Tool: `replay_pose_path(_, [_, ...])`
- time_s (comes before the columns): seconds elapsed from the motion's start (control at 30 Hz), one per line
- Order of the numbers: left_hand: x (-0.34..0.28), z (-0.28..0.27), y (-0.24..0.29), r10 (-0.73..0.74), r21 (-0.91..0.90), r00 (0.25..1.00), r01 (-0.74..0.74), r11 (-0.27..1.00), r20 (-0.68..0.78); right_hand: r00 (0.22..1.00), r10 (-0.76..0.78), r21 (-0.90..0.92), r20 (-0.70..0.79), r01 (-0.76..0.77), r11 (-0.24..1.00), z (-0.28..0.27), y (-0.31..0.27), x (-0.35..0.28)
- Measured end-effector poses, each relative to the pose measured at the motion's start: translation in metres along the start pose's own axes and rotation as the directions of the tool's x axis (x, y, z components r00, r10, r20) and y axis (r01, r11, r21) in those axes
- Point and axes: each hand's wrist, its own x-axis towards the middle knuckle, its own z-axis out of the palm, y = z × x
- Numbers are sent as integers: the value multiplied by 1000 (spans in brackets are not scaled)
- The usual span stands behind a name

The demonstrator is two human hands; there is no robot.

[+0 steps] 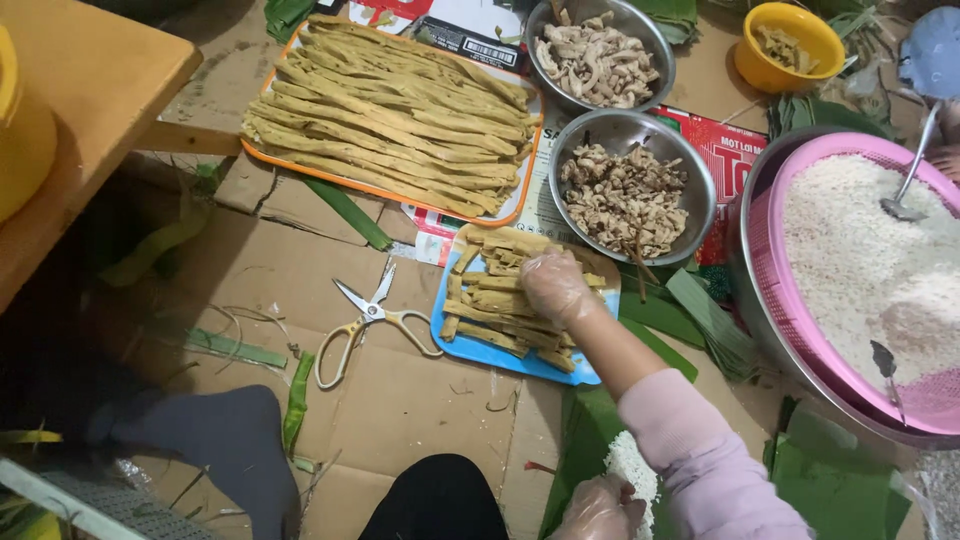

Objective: Preparing and wrapping sticky rice dumplings in leaves

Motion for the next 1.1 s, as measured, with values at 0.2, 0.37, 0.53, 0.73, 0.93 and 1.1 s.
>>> replay_pose_path(0.2, [-9, -40, 48, 90, -40, 994, -92, 995, -58, 961, -220, -394, -167, 139, 909, -110, 18, -10])
replay_pose_path(0.37, [-29, -56, 55, 296, 52, 923, -293, 955, -246, 877, 107, 282, 468, -263, 923, -149, 42, -75])
replay_pose_path(0.53, [-53, -110, 86, -14, -63, 913, -12, 998, -408, 556, 370, 408, 744, -817, 407, -75, 3, -270])
replay_pose_path(0.73, [-28, -83, 62, 75, -45, 947, -93, 995, -311, 245, 532, 187, 811, -969, 160, -41, -70, -388])
replay_pose_path(0.93, [-6, -81, 51, 10, -40, 953, -23, 999, -303, 230, 547, 238, 805, -970, 57, -59, -89, -396])
replay_pose_path(1.1, [-10, -84, 53, 37, -27, 950, -48, 998, -311, 259, 590, 323, 765, -946, -4, -78, -79, -399])
